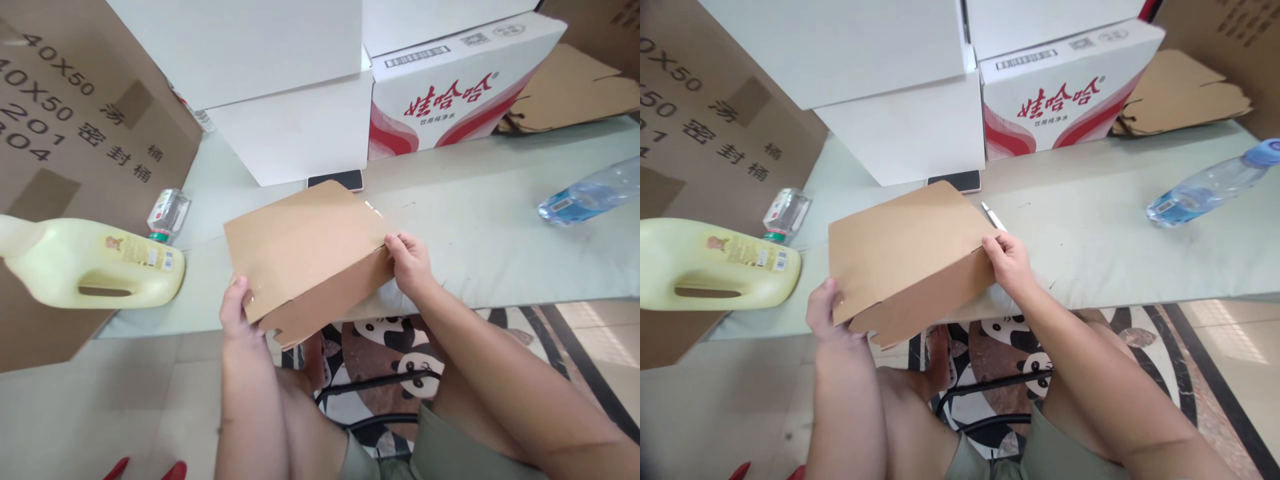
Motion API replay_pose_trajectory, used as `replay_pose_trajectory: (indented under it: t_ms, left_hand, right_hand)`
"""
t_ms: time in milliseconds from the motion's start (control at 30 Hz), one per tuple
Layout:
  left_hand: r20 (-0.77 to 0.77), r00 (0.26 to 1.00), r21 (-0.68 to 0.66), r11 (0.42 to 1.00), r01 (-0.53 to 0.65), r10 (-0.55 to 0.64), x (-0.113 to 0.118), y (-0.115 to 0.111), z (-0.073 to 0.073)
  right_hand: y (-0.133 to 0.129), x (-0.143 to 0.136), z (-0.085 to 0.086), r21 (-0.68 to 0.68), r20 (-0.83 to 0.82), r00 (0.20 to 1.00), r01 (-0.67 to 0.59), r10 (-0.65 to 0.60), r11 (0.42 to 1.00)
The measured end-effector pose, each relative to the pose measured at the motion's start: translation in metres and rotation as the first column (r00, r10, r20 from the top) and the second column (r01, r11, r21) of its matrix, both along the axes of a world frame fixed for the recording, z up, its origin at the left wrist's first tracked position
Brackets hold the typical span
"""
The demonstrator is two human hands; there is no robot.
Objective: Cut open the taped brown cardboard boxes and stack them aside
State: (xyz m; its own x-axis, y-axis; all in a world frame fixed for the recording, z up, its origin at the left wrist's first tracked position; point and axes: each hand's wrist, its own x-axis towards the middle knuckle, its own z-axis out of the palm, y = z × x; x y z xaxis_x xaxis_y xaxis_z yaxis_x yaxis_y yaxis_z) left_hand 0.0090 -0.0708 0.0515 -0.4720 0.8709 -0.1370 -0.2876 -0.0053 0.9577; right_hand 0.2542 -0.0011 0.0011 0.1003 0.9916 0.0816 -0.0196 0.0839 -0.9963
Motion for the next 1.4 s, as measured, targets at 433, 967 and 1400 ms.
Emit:
replay_pose_trajectory:
  t_ms: [433, 967, 1400]
  left_hand:
    - [-0.044, 0.997, -0.118, 0.991, 0.063, -0.069, -0.006, 0.008, 0.001]
    - [-0.115, 0.984, -0.111, 0.986, 0.124, -0.137, -0.007, 0.015, -0.008]
    - [-0.079, 0.996, 0.019, 0.998, 0.053, -0.051, 0.001, 0.014, -0.007]
  right_hand:
    - [-0.003, 0.001, 0.006, 0.006, 0.06, 0.998, -0.005, 0.005, 1.0]
    - [-0.001, 0.002, -0.005, 0.119, 0.275, 0.96, -0.094, 0.058, 0.988]
    - [0.006, -0.006, -0.015, -0.069, 0.232, 0.969, -0.065, 0.08, 0.995]
